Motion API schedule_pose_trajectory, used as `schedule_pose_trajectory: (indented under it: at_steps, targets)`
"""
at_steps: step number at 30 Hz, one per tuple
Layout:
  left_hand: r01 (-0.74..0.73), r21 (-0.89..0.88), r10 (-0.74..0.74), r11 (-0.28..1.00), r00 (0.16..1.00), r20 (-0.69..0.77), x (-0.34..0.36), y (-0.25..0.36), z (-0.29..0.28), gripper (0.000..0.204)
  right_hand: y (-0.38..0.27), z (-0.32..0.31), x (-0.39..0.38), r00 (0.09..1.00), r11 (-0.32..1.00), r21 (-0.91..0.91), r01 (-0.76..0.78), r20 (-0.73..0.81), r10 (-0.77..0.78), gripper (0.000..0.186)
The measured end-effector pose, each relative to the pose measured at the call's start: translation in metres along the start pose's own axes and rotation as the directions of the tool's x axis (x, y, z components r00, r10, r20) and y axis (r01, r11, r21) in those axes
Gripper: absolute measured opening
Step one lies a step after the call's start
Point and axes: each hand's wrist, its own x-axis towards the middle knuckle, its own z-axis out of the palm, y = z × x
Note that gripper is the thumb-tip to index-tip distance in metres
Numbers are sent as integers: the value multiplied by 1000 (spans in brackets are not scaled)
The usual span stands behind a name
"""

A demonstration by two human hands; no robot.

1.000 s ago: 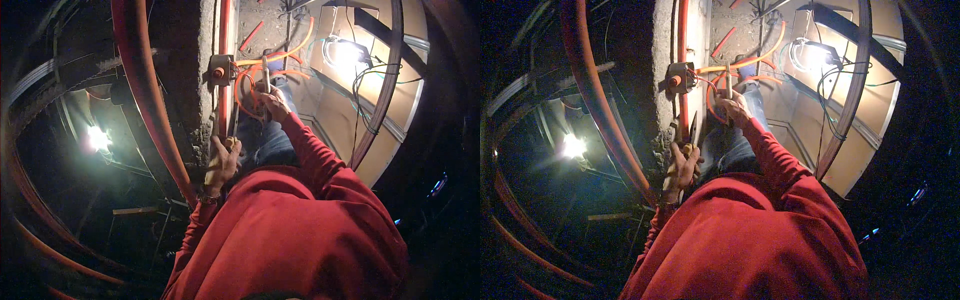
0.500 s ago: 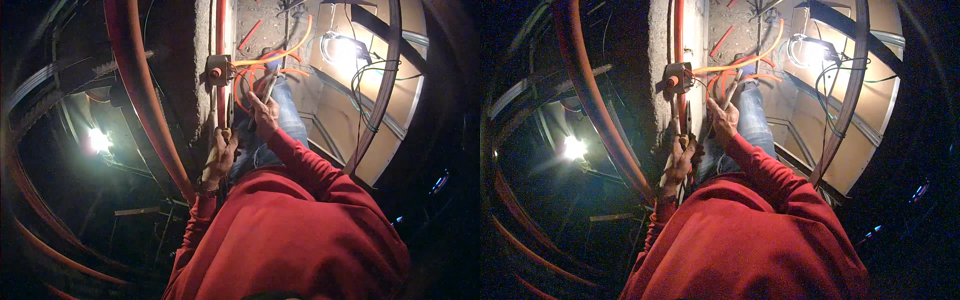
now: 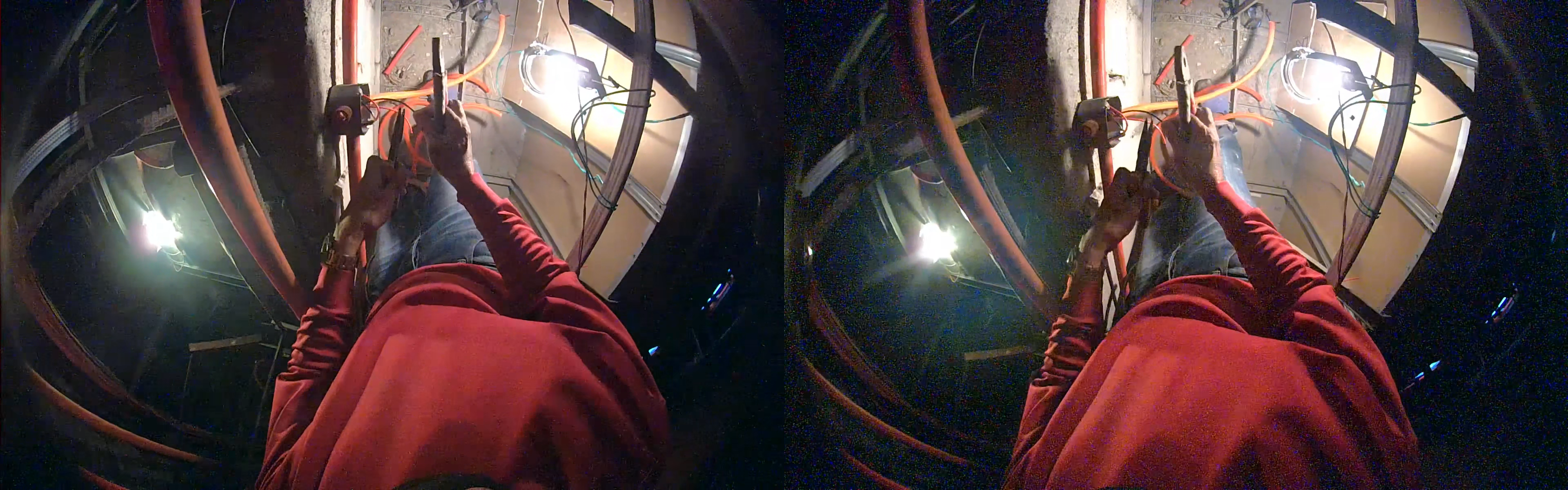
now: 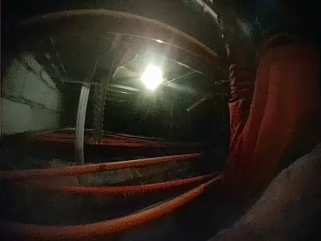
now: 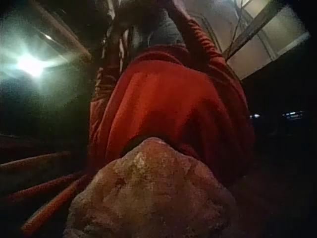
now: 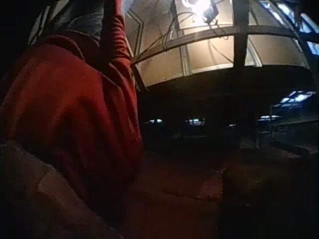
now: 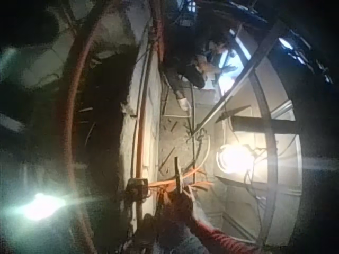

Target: The person works on an electrical box by hand, stripping wire insulation with pliers and twisting wires together.

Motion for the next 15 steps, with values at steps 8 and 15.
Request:
schedule_pose_trajectory:
  at_steps: [8, 15]
  targets:
    - [62, 179, -76, 982, 995, 70, 43, 7, -11, 39, -6, -10, 6, 949, 939, -136, 315, 18, -316, 8]
    - [-53, -19, 53, 998, 999, -5, 54, 30, -7, 20, 1, -9, 19, 965, 958, -118, 261, 2, -263, 3]
